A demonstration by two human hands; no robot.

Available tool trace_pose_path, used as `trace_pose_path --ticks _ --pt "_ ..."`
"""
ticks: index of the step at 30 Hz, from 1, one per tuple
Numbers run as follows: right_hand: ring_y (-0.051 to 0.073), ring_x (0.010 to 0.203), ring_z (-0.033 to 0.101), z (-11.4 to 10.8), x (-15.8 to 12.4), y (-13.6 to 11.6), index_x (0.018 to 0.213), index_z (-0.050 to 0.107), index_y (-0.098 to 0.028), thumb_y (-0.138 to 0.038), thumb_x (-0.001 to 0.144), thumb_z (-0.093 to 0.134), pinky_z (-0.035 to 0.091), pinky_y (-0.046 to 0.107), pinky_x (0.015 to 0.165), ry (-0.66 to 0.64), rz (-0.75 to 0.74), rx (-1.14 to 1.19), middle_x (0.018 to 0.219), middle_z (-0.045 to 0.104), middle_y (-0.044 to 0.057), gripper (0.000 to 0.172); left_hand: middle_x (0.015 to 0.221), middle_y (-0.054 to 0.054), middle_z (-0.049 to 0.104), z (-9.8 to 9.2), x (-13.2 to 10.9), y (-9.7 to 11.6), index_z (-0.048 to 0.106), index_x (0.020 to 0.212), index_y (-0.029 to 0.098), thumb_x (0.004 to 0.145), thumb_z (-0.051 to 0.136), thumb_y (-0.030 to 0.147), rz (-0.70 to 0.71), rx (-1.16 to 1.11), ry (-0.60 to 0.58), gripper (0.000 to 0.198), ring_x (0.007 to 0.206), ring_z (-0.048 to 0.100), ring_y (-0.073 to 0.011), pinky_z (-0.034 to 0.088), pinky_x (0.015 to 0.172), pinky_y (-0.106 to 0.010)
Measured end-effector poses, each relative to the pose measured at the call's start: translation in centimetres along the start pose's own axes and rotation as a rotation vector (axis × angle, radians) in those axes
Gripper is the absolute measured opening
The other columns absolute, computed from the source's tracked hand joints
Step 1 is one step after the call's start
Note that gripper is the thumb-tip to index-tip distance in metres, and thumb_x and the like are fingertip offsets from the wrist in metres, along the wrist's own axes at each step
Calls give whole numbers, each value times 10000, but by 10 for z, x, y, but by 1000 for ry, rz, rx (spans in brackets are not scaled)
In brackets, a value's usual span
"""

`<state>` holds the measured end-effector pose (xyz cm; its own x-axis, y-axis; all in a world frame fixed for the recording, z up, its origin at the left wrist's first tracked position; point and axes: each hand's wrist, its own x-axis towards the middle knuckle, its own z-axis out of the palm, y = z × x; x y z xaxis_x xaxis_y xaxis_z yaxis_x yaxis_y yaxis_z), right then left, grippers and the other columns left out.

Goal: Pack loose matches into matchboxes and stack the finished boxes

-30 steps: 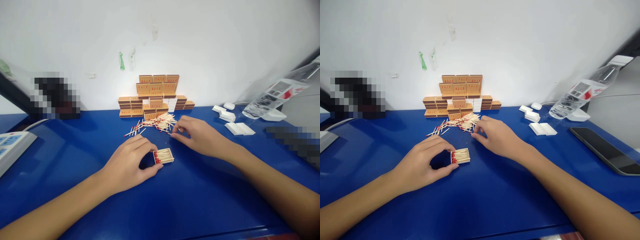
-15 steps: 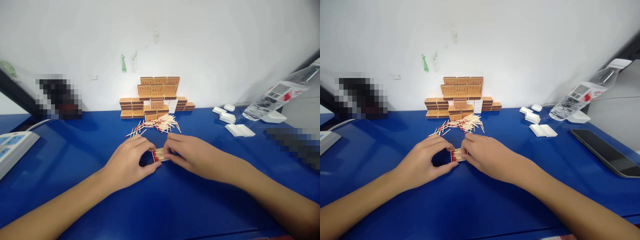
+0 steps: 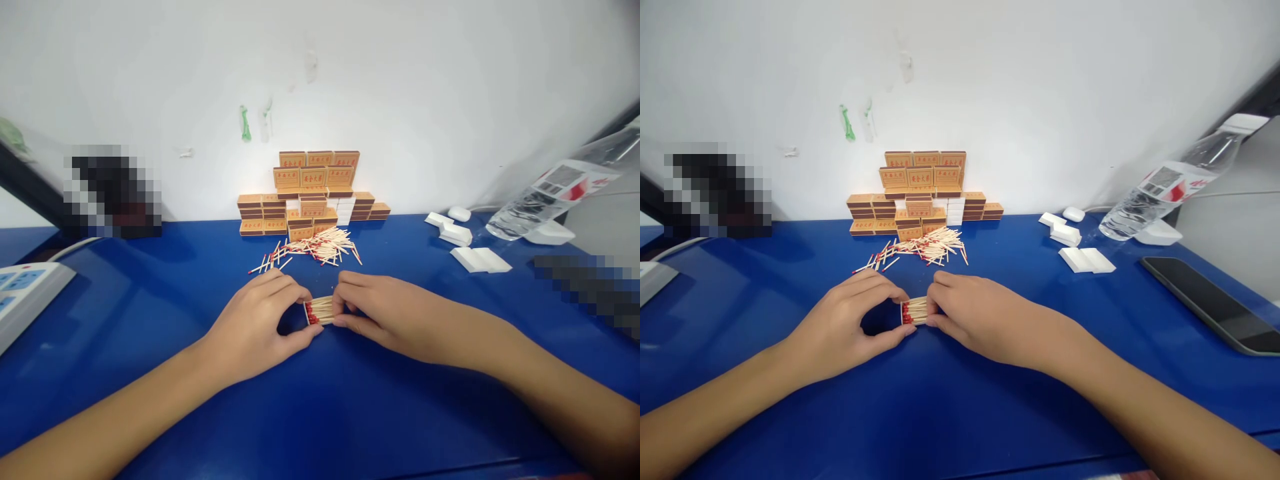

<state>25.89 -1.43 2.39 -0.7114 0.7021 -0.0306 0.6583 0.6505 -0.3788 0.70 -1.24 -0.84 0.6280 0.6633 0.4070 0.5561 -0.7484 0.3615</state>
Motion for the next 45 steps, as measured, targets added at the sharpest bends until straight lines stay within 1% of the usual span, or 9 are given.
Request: trace_pose_path --ticks 3,8,14,16,21,29,34,39,45 --pt "193 823 600 1 -1 -3 930 612 -194 -286 1098 501 459 344 744 5 -6 -1 988 626 48 221 987 -42 744 0 -1 0 693 1018 190 923 779 318 -1 -4 -3 181 925 660 -237 531 872 -424" --pt "173 817 607 2 1 1 1006 639 -195 -224 1061 543 448 323 726 91 6 27 1023 654 41 115 966 -45 736 -1 -1 1 695 1018 192 929 773 334 -9 7 -14 185 914 662 -246 530 856 -426" --pt "169 762 587 3 17 34 939 677 -203 -239 992 648 409 306 691 434 153 -57 885 641 20 71 973 -38 740 0 -1 2 695 1011 200 916 786 305 4 -6 -2 169 923 664 -243 533 885 -427" --pt "167 743 575 7 26 43 929 677 -201 -266 961 700 405 304 685 471 190 -53 878 633 19 76 968 -40 737 0 -1 2 697 1016 203 920 781 301 11 -10 -7 161 928 661 -243 537 883 -422" --pt "173 817 584 18 44 49 998 654 -184 -212 979 652 432 311 755 418 127 -82 1008 625 53 34 998 -45 744 1 -2 2 692 1072 198 929 768 317 12 6 -3 200 954 667 -243 549 901 -426" --pt "184 855 580 12 43 54 986 606 -177 -205 1061 525 452 312 790 284 62 -42 1020 604 72 114 1027 -62 749 2 -2 0 670 1231 178 943 748 329 27 20 11 335 984 686 -256 565 939 -443" --pt "208 901 595 13 47 56 1126 616 -161 -194 1065 523 466 345 837 266 42 -108 1110 591 101 116 1039 -65 750 2 -2 2 667 1236 176 943 749 322 23 24 7 338 988 692 -258 566 940 -446" --pt "203 910 602 11 47 59 1032 625 -153 -194 1054 550 468 330 843 270 39 -37 1064 606 93 88 1038 -63 750 1 -2 3 665 1246 172 943 750 324 23 28 -1 350 980 689 -252 568 934 -444" --pt "179 863 576 5 39 64 1041 629 -168 -225 1045 594 446 305 795 257 56 -49 1058 599 71 67 1051 -69 752 1 -3 2 662 1246 183 950 743 337 20 31 1 343 994 689 -258 569 942 -452"
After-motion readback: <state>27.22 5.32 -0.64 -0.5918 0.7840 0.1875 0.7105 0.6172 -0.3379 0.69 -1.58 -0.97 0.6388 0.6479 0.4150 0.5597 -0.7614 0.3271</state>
